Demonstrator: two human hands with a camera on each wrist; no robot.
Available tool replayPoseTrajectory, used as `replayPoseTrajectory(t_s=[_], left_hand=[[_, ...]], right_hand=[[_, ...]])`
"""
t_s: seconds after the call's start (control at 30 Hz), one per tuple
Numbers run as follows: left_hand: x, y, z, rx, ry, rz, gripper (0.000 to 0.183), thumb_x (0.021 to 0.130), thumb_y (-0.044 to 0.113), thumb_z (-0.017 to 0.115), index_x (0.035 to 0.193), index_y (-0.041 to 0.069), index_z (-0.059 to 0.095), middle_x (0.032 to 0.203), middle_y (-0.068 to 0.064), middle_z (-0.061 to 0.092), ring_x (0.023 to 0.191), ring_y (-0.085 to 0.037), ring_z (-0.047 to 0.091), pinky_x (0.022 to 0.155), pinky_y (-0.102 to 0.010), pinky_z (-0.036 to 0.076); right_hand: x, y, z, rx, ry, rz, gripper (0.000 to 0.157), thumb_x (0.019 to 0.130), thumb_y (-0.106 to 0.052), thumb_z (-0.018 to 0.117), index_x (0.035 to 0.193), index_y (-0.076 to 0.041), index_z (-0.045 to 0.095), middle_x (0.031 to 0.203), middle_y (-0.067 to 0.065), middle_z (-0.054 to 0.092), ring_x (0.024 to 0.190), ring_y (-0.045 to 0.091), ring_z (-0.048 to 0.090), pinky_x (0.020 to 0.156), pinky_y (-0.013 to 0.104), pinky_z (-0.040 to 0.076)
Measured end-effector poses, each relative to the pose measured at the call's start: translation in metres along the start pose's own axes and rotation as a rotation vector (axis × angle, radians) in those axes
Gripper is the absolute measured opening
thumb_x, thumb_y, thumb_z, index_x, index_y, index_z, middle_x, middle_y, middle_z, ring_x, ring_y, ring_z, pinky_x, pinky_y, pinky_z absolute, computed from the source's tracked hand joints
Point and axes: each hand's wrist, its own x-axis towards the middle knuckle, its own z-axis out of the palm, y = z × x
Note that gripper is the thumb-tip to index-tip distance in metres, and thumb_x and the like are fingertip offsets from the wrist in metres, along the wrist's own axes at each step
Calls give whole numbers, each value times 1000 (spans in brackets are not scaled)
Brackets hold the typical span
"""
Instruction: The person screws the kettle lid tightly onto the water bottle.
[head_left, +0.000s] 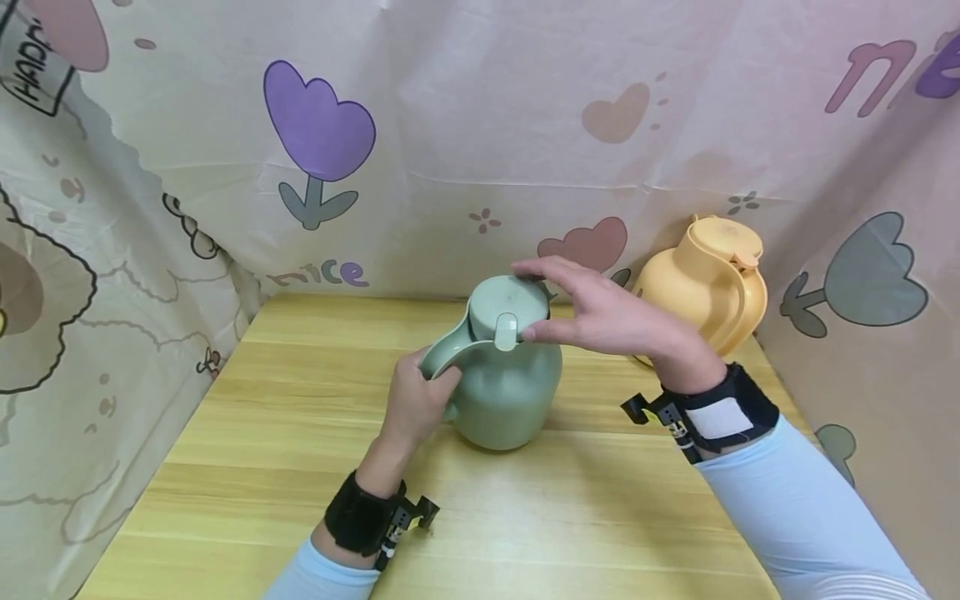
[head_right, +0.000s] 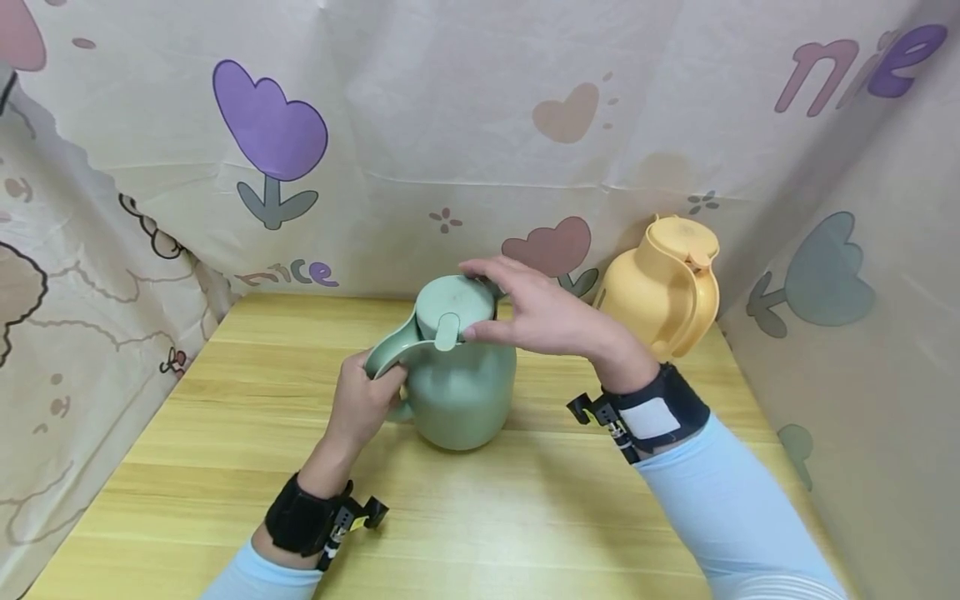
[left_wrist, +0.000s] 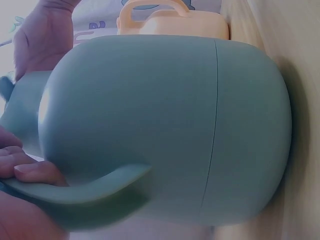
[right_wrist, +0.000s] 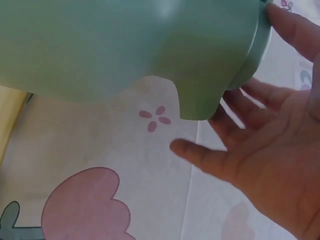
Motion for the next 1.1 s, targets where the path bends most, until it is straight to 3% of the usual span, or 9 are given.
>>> replayPoseTrajectory(t_s=[0.17, 0.3, 0.53, 0.7, 0.87, 1.1], left_hand=[[0, -1, 1, 1, -3, 2, 27, 81, 7, 58, 60, 8, 40, 57, -4, 31, 54, -20, 37, 53, -30, 31], [-1, 0, 1, 2, -9, 0, 28, 81, 7, 58, 60, 8, 39, 58, -4, 31, 54, -20, 35, 53, -30, 30], [-1, -1, 1, -2, -9, -8, 29, 82, 7, 58, 61, 8, 39, 59, -5, 31, 55, -20, 36, 53, -30, 30], [-1, 0, 1, -7, -10, -8, 29, 82, 6, 58, 61, 8, 39, 59, -5, 32, 56, -20, 37, 54, -31, 30], [0, 0, 1, -5, -5, 5, 30, 82, 7, 58, 60, 8, 38, 59, -4, 29, 54, -19, 33, 52, -30, 27], [0, 0, 0, 6, 5, 16, 22, 81, 10, 59, 63, 7, 47, 61, -6, 39, 58, -19, 41, 53, -31, 32]], right_hand=[[2, -1, 6, -90, 68, 30, 85, 72, -64, 72, 140, -23, 43, 125, -4, 45, 114, 12, 45, 99, 44, 41], [0, -3, 7, -109, 59, 32, 88, 73, -65, 70, 144, -23, 37, 135, -1, 42, 122, 16, 42, 102, 47, 39], [0, -5, 2, -75, -4, -31, 76, 86, -38, 68, 150, -28, 28, 146, 0, 39, 127, 16, 41, 103, 49, 39], [3, -5, 2, -85, -20, -37, 75, 86, -35, 68, 150, -29, 28, 143, -2, 43, 125, 13, 42, 103, 46, 39], [5, -5, 6, -115, 13, -23, 75, 84, -47, 69, 147, -28, 33, 135, -4, 47, 121, 12, 42, 101, 44, 39], [9, -6, 12, -220, 84, 10, 89, 74, -73, 63, 142, -19, 40, 121, -2, 46, 112, 16, 41, 94, 42, 41]])
